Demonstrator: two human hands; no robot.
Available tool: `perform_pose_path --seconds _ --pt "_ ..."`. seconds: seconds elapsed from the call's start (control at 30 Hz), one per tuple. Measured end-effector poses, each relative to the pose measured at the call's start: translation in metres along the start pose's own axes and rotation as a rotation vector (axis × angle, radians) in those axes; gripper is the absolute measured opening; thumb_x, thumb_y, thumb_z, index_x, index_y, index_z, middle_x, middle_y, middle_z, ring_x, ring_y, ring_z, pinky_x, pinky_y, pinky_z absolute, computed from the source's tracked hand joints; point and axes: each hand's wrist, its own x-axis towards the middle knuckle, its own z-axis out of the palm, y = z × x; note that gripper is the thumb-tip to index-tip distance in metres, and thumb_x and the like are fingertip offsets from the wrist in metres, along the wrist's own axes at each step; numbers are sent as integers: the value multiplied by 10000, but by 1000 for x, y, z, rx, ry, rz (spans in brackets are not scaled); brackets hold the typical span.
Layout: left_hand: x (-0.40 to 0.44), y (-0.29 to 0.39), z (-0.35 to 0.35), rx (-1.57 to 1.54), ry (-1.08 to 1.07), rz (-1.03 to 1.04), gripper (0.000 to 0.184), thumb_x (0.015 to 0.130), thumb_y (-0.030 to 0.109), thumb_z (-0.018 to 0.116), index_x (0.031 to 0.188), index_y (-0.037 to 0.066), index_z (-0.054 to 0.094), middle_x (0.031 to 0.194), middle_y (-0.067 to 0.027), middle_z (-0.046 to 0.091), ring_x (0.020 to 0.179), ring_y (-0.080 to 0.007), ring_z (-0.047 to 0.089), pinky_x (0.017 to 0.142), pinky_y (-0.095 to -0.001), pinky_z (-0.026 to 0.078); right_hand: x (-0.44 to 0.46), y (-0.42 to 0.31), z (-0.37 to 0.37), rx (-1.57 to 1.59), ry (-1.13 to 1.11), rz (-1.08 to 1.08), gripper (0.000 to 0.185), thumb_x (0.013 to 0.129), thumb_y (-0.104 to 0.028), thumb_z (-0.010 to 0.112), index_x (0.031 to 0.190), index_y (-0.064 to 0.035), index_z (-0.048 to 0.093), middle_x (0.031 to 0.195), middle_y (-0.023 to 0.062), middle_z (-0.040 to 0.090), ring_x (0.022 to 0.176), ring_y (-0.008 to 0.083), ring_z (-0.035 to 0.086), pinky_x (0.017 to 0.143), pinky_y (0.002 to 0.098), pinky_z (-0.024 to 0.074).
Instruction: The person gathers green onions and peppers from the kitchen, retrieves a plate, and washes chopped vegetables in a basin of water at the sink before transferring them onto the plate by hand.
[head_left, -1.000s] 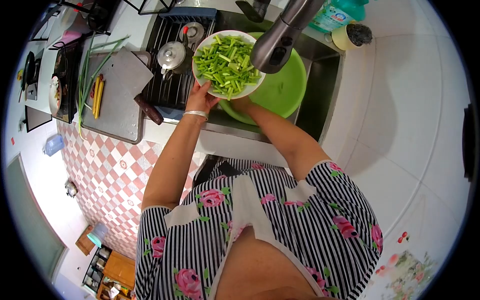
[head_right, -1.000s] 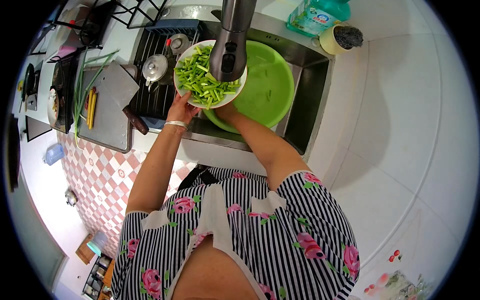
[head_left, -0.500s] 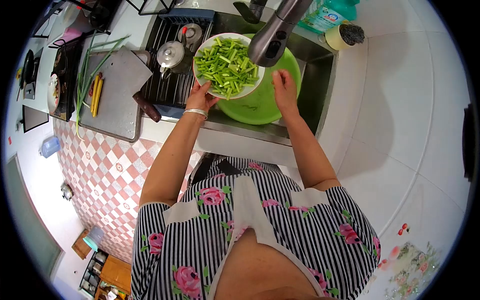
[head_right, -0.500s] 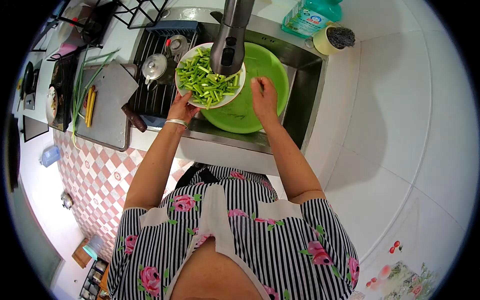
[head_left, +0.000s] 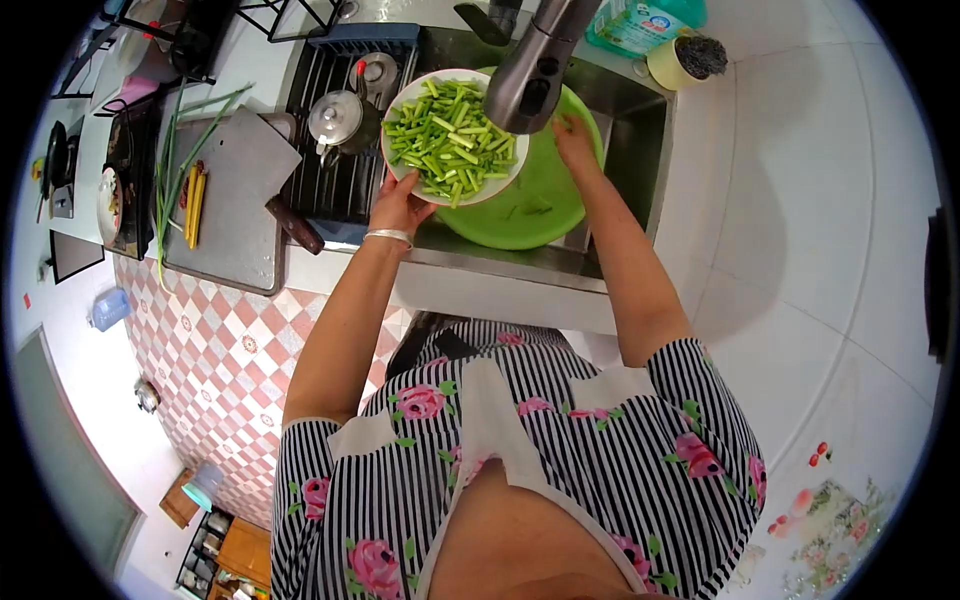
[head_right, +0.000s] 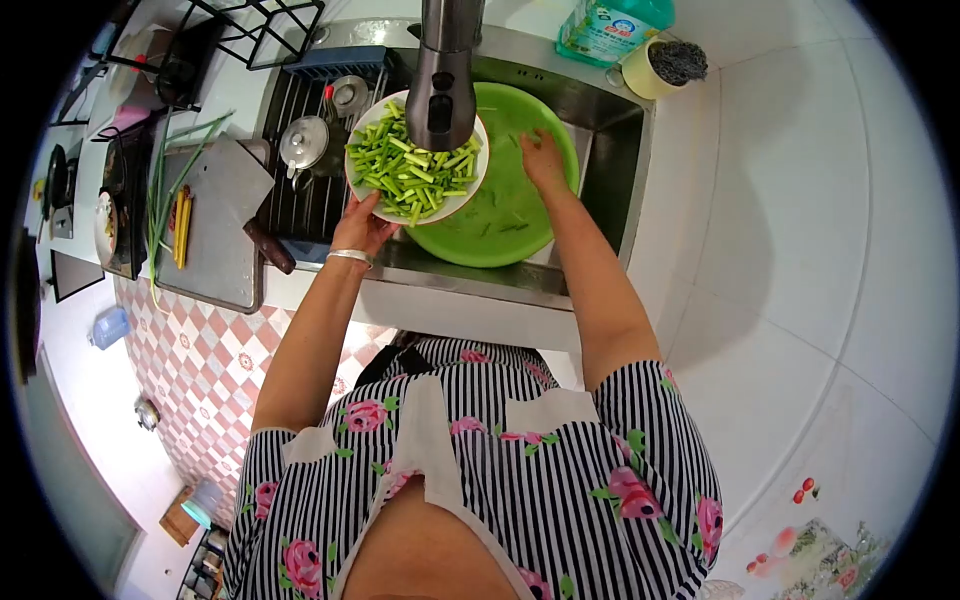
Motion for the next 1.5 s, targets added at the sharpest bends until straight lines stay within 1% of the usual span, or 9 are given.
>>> perform_pose_path --seconds 0.17,0.33,0.73,0.8,0.87,0.97,1.13,1.33,1.5 --pt "-5 9 -3 7 -28 14 340 887 173 511 1219 174 435 1119 -47 554 921 -189 596 681 -314 549 98 86 73 -425 42 -238 612 852 -411 517 1296 -22 356 1266 240 427 1112 349 475 919 420 389" --pt "-6 8 -5 -28 13 39 348 875 182 530 1210 165 438 1109 -41 561 933 -185 596 658 -321 563 50 67 131 -543 -57 -346 598 828 -389 550 1276 -30 386 1258 240 437 1123 332 470 924 410 386" --pt "-11 8 -4 -44 4 26 360 875 174 526 1222 214 439 1077 -7 572 881 -160 593 655 -290 530 -51 66 157 -210 -409 -851 569 769 -338 628 1229 -50 458 1239 239 461 1148 292 458 938 385 380" --pt "-12 8 0 -79 3 19 352 876 174 525 1215 222 448 1073 -4 573 877 -158 591 660 -289 524 -49 71 158 -104 -420 -882 506 765 -315 634 1187 -78 488 1086 177 551 984 270 536 804 380 443" --pt "-7 3 -6 -48 -4 11 342 879 177 519 1212 219 452 1072 -6 574 878 -158 591 653 -287 524 -48 77 150 -7 -613 -586 443 763 -298 636 1139 -98 515 935 111 588 831 226 568 670 356 467" --pt "2 -2 -16 -14 -30 10 332 883 179 512 1208 211 456 1071 -11 575 876 -163 592 639 -286 522 -64 45 109 136 -884 158 353 768 -285 629 1065 -115 544 767 30 553 665 139 534 516 293 430" --pt "-3 0 -10 -2 -10 3 329 880 172 515 1204 195 462 1070 -20 575 879 -170 590 617 -287 520 -57 29 54 461 -718 426 242 782 -280 611 960 -121 575 741 6 529 575 112 486 483 253 392" --pt "6 -8 -20 27 -31 -6 357 873 171 526 1220 211 451 1087 -17 569 893 -170 583 617 -292 521 -93 -54 -37 423 -407 -6 227 793 -274 610 931 -96 579 760 14 538 612 100 496 494 264 403" --pt "7 -12 -17 36 -34 -35 322 874 161 528 1184 228 474 1035 15 587 845 -135 597 590 -273 503 -112 -109 -16 1 -261 -503 329 848 -291 529 1091 -70 540 958 88 577 839 200 560 696 326 448"
